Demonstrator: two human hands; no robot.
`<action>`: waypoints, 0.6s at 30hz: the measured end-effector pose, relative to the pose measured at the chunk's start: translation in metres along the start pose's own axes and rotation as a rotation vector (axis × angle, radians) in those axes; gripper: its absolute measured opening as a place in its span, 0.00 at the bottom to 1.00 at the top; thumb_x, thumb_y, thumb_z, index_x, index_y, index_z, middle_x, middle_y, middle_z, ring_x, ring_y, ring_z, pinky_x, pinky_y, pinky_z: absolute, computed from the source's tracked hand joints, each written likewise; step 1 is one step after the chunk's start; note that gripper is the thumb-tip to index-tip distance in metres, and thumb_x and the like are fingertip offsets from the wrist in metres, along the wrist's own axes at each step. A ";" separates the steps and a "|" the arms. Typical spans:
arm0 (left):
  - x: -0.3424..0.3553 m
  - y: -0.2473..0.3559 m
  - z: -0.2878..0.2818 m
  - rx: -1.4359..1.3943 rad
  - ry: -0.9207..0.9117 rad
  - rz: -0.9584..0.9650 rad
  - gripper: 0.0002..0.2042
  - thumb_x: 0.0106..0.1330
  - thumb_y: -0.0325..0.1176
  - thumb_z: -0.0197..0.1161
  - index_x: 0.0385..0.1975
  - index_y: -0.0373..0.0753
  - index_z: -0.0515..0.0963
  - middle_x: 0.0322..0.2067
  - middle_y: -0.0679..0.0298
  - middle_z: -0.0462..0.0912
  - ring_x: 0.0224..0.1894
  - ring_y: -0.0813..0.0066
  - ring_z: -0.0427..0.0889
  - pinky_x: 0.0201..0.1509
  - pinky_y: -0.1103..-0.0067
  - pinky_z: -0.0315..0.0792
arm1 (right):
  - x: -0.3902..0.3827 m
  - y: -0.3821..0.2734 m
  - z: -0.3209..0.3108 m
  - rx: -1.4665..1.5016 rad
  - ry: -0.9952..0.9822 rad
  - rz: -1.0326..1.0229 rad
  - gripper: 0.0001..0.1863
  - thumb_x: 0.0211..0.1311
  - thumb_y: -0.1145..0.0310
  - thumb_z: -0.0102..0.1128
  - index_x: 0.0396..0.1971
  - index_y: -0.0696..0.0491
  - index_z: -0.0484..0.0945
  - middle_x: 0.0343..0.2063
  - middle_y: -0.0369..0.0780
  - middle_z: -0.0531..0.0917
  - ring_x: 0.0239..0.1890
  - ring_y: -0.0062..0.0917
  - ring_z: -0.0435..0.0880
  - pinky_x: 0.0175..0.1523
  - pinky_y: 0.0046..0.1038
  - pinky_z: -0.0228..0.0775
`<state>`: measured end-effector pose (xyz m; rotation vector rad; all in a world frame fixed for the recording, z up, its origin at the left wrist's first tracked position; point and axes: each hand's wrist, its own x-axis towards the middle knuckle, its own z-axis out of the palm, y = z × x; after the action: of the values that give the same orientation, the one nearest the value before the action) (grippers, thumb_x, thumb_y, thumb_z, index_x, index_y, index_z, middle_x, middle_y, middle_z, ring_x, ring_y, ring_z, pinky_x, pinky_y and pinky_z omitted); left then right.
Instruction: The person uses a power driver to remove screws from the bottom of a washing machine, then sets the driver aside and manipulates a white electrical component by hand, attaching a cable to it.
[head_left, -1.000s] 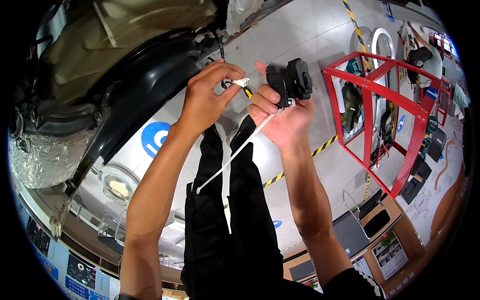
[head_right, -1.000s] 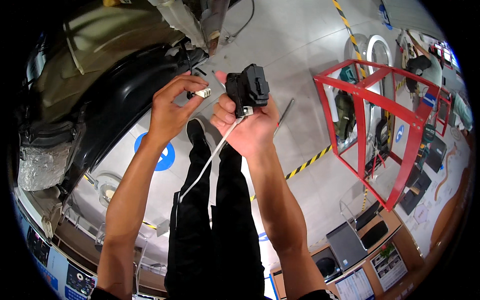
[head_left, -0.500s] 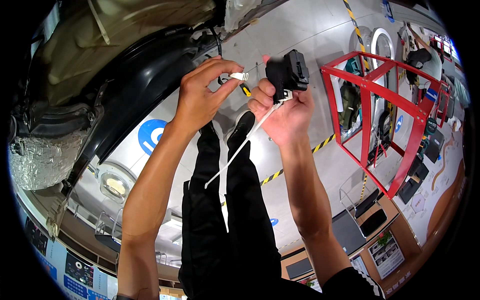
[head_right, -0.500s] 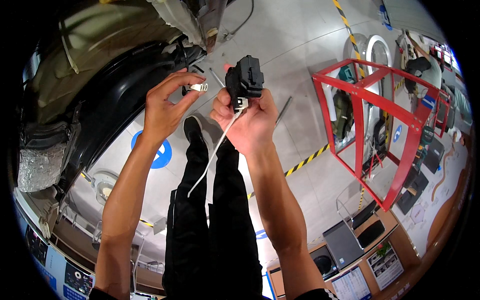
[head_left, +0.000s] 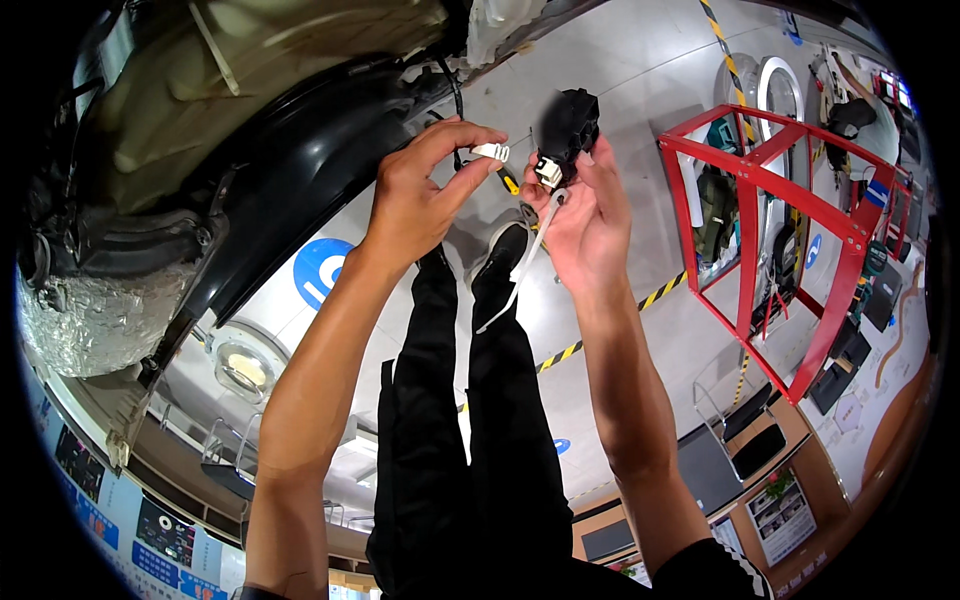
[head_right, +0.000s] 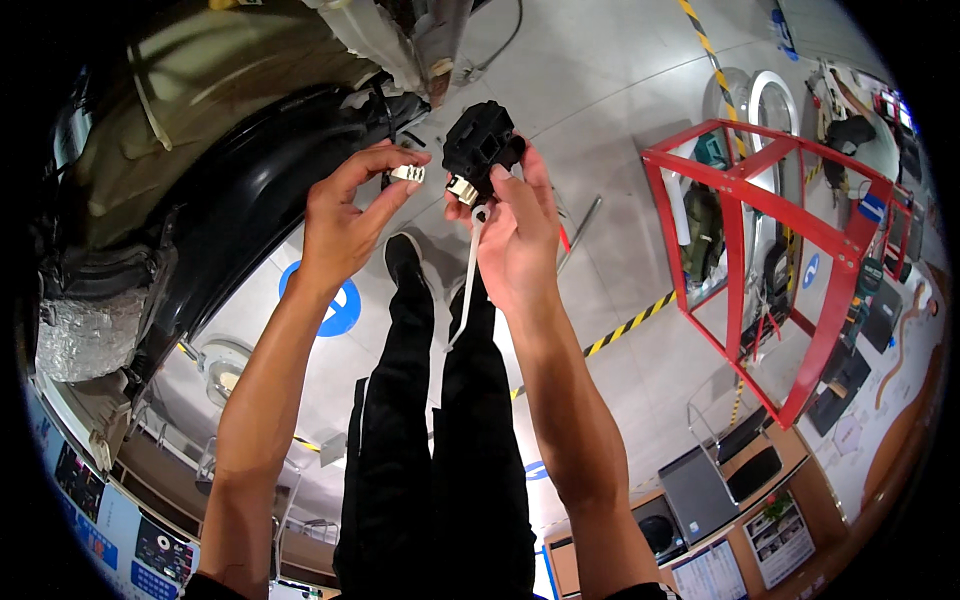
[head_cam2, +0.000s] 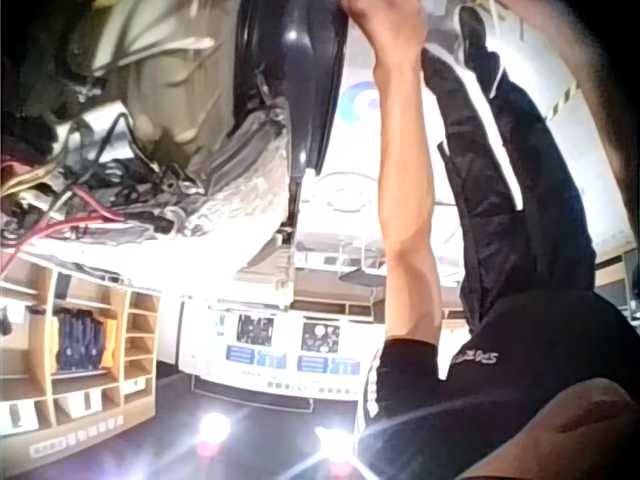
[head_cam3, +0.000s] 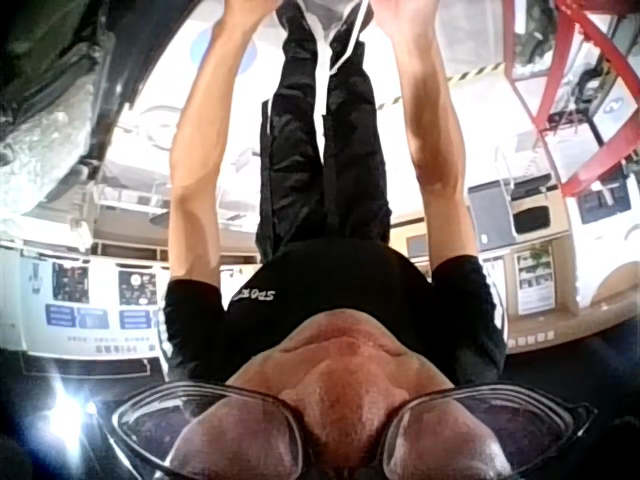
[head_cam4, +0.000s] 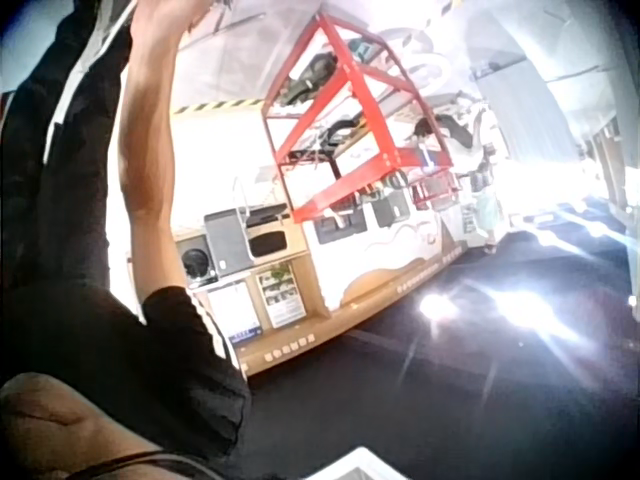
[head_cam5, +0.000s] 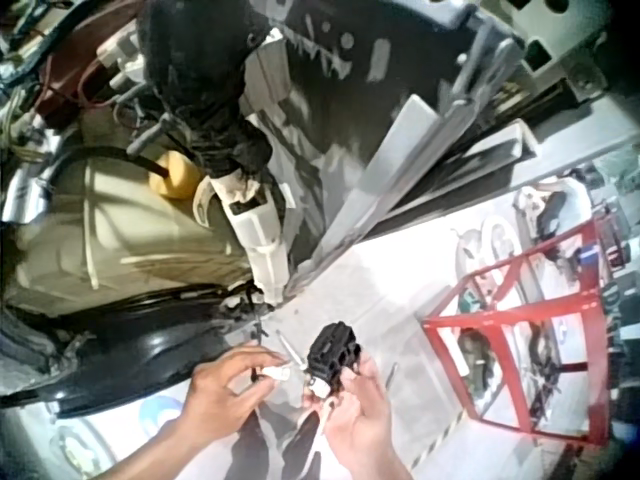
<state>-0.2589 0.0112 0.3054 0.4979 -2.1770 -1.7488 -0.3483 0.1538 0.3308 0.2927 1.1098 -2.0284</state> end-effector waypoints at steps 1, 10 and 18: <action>-0.001 -0.003 0.000 0.004 0.011 0.006 0.10 0.55 0.21 0.61 0.38 0.33 0.76 0.33 0.63 0.80 0.39 0.79 0.75 0.49 0.80 0.67 | 0.000 0.001 0.001 -0.007 -0.002 -0.007 0.20 0.58 0.68 0.50 0.51 0.54 0.63 0.37 0.41 0.77 0.34 0.27 0.77 0.36 0.30 0.67; 0.007 0.007 -0.001 0.048 0.038 -0.065 0.14 0.62 0.27 0.56 0.48 0.35 0.73 0.25 0.67 0.71 0.27 0.84 0.68 0.31 0.87 0.64 | 0.005 0.005 0.011 -0.001 0.066 -0.005 0.15 0.60 0.68 0.54 0.44 0.56 0.65 0.33 0.41 0.80 0.32 0.28 0.82 0.34 0.26 0.73; 0.011 0.010 -0.002 -0.011 0.052 -0.087 0.16 0.62 0.28 0.56 0.49 0.33 0.72 0.27 0.66 0.71 0.30 0.84 0.67 0.34 0.88 0.63 | 0.007 0.003 0.016 0.000 0.094 0.031 0.14 0.59 0.68 0.56 0.42 0.55 0.65 0.31 0.41 0.80 0.30 0.26 0.82 0.32 0.24 0.73</action>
<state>-0.2685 0.0065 0.3156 0.6372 -2.1388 -1.7705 -0.3476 0.1367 0.3347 0.4064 1.1563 -2.0047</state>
